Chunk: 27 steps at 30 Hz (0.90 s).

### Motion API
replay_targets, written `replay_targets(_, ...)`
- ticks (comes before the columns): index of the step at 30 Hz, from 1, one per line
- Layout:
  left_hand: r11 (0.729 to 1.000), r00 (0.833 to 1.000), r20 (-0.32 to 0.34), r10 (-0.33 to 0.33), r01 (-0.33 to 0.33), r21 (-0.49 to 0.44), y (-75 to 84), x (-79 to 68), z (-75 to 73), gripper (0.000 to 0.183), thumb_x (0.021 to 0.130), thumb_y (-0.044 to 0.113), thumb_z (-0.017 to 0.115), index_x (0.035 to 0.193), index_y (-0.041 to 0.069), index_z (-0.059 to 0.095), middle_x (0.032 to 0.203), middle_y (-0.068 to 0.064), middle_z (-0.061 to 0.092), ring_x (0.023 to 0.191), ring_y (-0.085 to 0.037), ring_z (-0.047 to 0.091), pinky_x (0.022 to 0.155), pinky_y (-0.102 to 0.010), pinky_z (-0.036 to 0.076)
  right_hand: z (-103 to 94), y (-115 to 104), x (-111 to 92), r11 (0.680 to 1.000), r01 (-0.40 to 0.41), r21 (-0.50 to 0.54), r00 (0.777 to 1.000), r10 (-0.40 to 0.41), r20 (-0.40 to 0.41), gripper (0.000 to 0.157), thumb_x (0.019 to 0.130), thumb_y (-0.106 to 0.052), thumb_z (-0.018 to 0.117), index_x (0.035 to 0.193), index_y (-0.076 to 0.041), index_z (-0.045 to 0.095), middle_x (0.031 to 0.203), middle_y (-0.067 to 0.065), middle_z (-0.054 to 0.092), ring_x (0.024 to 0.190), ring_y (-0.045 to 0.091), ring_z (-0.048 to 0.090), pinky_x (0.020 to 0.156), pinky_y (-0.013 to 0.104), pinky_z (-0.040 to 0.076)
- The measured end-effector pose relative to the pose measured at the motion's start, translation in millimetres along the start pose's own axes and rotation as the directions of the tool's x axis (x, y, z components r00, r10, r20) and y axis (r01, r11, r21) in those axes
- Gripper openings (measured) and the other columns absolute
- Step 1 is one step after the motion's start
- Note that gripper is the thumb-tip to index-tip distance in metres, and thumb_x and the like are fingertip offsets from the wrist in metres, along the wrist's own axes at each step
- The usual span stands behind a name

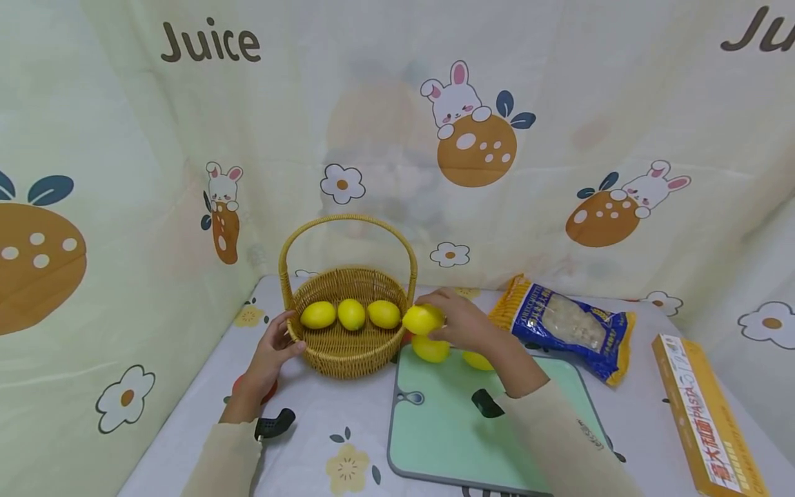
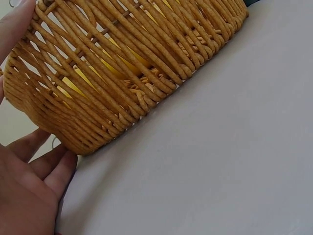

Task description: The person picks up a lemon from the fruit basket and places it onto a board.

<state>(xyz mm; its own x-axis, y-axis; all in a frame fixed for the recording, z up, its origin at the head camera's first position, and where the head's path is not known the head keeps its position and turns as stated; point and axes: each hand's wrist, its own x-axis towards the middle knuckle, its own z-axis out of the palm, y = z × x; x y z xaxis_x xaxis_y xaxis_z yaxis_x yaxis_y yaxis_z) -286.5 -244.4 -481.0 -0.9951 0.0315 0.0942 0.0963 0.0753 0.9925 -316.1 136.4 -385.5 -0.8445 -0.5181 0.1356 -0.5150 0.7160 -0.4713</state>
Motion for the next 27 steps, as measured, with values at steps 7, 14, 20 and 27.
replay_targets(7, 1.0, 1.0, 0.001, -0.002, 0.002, -0.01, -1.3, 0.7, 0.2, 0.07, 0.093, 0.009, 0.066, 0.151, 0.012, 0.028, 0.155, -0.019, 0.026, 0.14, -0.039, 0.028, 0.113, -0.051, 0.023, -7.9, 17, -15, 0.999, -0.048, 0.006, 0.999, 0.048, -0.01, 0.057, 0.083, -0.01, 0.077, 0.134, -0.022, 0.056, 0.133, 0.007, 0.05, 0.111, 0.029, 0.05, 0.096, 0.051, 0.045)
replay_targets(14, 1.0, 1.0, 0.002, 0.0, 0.0, -0.01, -0.2, 0.8, -0.1, 0.071, 0.092, 0.009, 0.067, 0.151, 0.011, 0.027, 0.154, -0.02, 0.027, 0.138, -0.04, 0.03, 0.112, -0.052, 0.025, -14.9, 30, -29, 0.995, -0.103, 0.011, 0.995, 0.104, -0.013, 0.054, 0.085, -0.008, 0.074, 0.135, -0.019, 0.055, 0.136, 0.01, 0.046, 0.113, 0.031, 0.05, 0.096, 0.05, 0.046)
replay_targets(20, 1.0, 1.0, 0.006, 0.002, -0.002, -0.02, -1.3, 1.3, -0.8, 0.069, 0.093, 0.006, 0.064, 0.151, 0.011, 0.027, 0.154, -0.021, 0.028, 0.138, -0.04, 0.03, 0.111, -0.052, 0.025, -20.9, 41, -41, 0.991, -0.137, -0.008, 0.99, 0.137, -0.036, 0.055, 0.084, -0.01, 0.076, 0.135, -0.017, 0.056, 0.135, 0.01, 0.048, 0.117, 0.033, 0.049, 0.098, 0.055, 0.042)
replay_targets(27, 0.999, 1.0, 0.005, 0.016, -0.015, -0.047, -2.5, 1.8, -0.5, 0.069, 0.093, 0.003, 0.064, 0.151, 0.01, 0.027, 0.154, -0.022, 0.026, 0.139, -0.041, 0.027, 0.112, -0.052, 0.024, -26.4, 59, -58, 0.994, -0.112, -0.012, 0.992, 0.111, -0.065, 0.054, 0.083, -0.007, 0.077, 0.133, -0.013, 0.057, 0.131, 0.011, 0.052, 0.118, 0.034, 0.049, 0.099, 0.057, 0.039)
